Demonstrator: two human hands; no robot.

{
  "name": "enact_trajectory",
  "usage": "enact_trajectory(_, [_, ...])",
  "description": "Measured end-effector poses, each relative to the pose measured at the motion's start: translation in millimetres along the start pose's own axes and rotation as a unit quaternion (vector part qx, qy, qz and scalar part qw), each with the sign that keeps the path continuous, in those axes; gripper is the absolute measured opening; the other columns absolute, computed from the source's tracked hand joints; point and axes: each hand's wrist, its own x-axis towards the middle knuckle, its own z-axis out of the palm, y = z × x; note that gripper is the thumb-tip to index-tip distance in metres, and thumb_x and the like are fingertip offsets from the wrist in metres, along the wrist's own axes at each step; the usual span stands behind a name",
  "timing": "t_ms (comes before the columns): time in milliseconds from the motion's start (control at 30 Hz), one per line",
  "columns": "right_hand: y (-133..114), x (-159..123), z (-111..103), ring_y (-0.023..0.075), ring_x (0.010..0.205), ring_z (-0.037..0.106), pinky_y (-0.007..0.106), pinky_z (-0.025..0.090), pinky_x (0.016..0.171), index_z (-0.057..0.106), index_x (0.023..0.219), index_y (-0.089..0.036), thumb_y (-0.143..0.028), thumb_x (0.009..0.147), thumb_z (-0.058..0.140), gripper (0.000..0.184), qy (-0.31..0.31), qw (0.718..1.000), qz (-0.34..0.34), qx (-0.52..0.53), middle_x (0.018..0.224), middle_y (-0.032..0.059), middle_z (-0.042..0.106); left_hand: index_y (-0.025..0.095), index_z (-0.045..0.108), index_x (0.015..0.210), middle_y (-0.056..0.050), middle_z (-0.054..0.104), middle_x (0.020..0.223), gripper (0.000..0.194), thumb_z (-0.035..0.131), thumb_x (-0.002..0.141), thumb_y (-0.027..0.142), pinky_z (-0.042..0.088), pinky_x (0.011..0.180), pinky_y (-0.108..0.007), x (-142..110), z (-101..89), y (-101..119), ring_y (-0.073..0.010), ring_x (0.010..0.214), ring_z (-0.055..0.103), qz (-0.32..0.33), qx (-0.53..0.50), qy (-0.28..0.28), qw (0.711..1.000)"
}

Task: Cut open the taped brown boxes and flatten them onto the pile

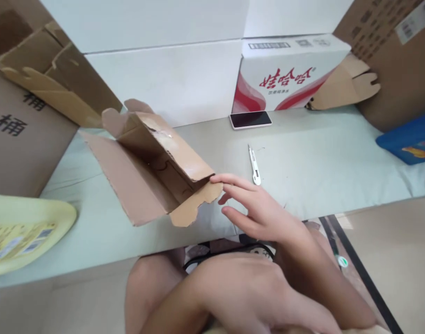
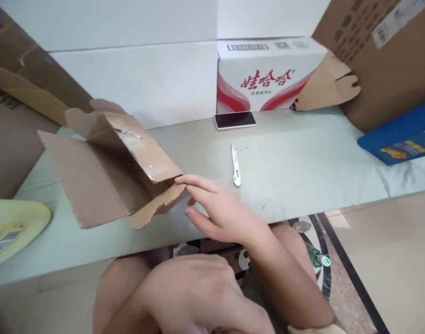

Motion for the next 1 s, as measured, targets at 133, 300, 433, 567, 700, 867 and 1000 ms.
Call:
enact_trajectory(133, [8, 2, -4, 0.0208, 0.105, 0.075, 0.036, 0.060, 0.088, 0.066, 0.107, -0.021, -0.019, 0.099, 0.052, 0.016, 0.006, 0.999, -0.032, -0.024, 0.135, 0.0108, 0.072, 0.024, 0.068, 0.125, 0.004, 0.057, 0.068, 0.039, 0.057, 0.095, 0.047, 0.039, 0.055, -0.026, 3, 0.2, 2, -0.0130, 0.058, 0.052, -0.065, 0.061, -0.004, 0.996])
enact_trajectory(300, [3, -2, -2, 0.0175, 0.095, 0.076, 0.034, 0.053, 0.077, 0.064, 0.088, -0.021, -0.020, 0.101, 0.050, 0.019, -0.006, 0.995, -0.066, -0.078, 0.139, 0.0070, 0.072, 0.020, 0.065, 0.128, 0.006, 0.057, 0.065, 0.041, 0.060, 0.093, 0.040, 0.044, 0.056, -0.023, 10, -4.6, -4, -0.0116, 0.055, 0.053, -0.042, 0.006, -0.044, 0.998])
enact_trajectory(433, [-1, -4, 5, 0.0174, 0.086, 0.076, 0.034, 0.050, 0.069, 0.069, 0.092, -0.020, -0.019, 0.102, 0.047, 0.024, -0.009, 0.989, -0.048, -0.142, 0.159, 0.0154, 0.054, 0.017, 0.063, 0.129, 0.005, 0.056, 0.067, 0.047, 0.065, 0.091, 0.045, 0.044, 0.054, -0.024, 11, -9.3, -2, -0.0116, 0.053, 0.051, -0.026, -0.016, -0.061, 0.998])
enact_trajectory(567, [2, -2, 9, 0.0168, 0.084, 0.076, 0.033, 0.052, 0.067, 0.072, 0.103, -0.021, -0.015, 0.100, 0.048, 0.024, 0.012, 0.988, -0.022, -0.155, 0.159, 0.0177, 0.053, 0.020, 0.065, 0.123, 0.005, 0.055, 0.067, 0.044, 0.061, 0.095, 0.053, 0.042, 0.056, -0.024, 2, -9.4, 5, -0.0115, 0.056, 0.053, -0.048, -0.006, -0.025, 0.999])
enact_trajectory(700, [9, -1, 8, 0.0165, 0.077, 0.073, 0.033, 0.055, 0.066, 0.065, 0.100, -0.021, -0.013, 0.097, 0.051, 0.016, 0.048, 0.986, -0.024, -0.155, 0.138, 0.0137, 0.069, 0.027, 0.066, 0.118, 0.005, 0.058, 0.070, 0.048, 0.057, 0.093, 0.067, 0.040, 0.061, -0.026, -12, -6.5, 9, -0.0125, 0.062, 0.054, -0.112, 0.063, 0.059, 0.990])
enact_trajectory(867, [14, 1, 10, 0.0199, 0.094, 0.076, 0.032, 0.060, 0.076, 0.065, 0.098, -0.021, -0.009, 0.093, 0.054, 0.017, 0.084, 0.988, -0.036, -0.128, 0.127, 0.0119, 0.073, 0.032, 0.068, 0.123, 0.002, 0.065, 0.074, 0.056, 0.051, 0.092, 0.076, 0.037, 0.060, -0.027, -22, -0.7, 19, -0.0163, 0.067, 0.059, -0.206, 0.119, 0.060, 0.970])
enact_trajectory(1000, [17, 4, 12, 0.0193, 0.095, 0.076, 0.032, 0.062, 0.080, 0.069, 0.098, -0.023, -0.006, 0.093, 0.054, 0.023, 0.135, 0.983, -0.063, -0.106, 0.113, 0.0093, 0.075, 0.035, 0.069, 0.125, 0.000, 0.076, 0.092, 0.051, 0.053, 0.093, 0.071, 0.046, 0.068, -0.028, -43, 4.9, 20, -0.0194, 0.078, 0.070, -0.182, 0.104, 0.093, 0.973])
